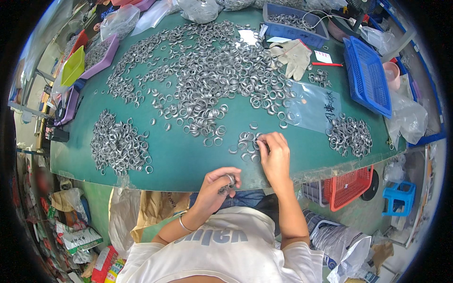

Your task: The person sorts through a large pile of small crescent-shaped metal components on a workbench, picking them up individually or in small groups to move them into different areas of the workspace or into a small black container.

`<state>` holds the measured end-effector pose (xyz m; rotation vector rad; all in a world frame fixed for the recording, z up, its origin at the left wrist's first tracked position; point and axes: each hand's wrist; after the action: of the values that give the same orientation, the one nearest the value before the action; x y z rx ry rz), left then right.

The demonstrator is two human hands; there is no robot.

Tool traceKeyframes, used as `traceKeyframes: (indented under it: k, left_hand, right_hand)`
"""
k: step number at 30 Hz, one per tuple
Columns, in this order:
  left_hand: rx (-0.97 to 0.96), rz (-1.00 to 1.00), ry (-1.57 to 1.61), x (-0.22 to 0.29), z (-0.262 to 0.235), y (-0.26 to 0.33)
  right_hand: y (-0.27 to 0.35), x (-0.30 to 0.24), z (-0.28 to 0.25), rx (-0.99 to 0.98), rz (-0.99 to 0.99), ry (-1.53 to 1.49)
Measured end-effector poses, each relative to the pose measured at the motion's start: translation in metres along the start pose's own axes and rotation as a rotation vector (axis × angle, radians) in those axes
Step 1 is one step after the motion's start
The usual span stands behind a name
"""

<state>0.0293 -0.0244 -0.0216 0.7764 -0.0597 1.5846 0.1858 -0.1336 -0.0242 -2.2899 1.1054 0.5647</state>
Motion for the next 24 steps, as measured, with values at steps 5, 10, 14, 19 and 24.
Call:
traceKeyframes:
  k: [5,10,14,19,24]
  left_hand:
    - [-0.03,0.038,0.067,-0.001,-0.004,-0.002]
    - [-0.039,0.002,0.06,0.002,-0.002,-0.002]
    - [0.027,-0.161,0.168,0.008,0.006,-0.001]
    - [-0.079,-0.233,0.288,0.004,-0.008,-0.007]
    - [0.072,-0.223,0.243,0.01,0.007,-0.004]
  right_hand:
    - [0.006,-0.006,0.0,0.106,-0.113,0.115]
    - [0.005,0.0,0.001,0.038,-0.041,0.039]
    - [0.005,-0.011,-0.006,0.022,-0.142,0.243]
    - [0.003,-0.008,0.0,0.045,-0.117,0.167]
    - [0.011,-0.012,-0.019,-0.173,0.18,-0.48]
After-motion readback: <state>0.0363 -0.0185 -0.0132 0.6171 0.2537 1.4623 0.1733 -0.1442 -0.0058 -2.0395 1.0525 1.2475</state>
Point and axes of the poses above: each hand's wrist, its own y-axis away from the middle knuckle, its own z-axis out of the palm, x = y × z, and after that the axes turned 11 degrees about y, right-handed
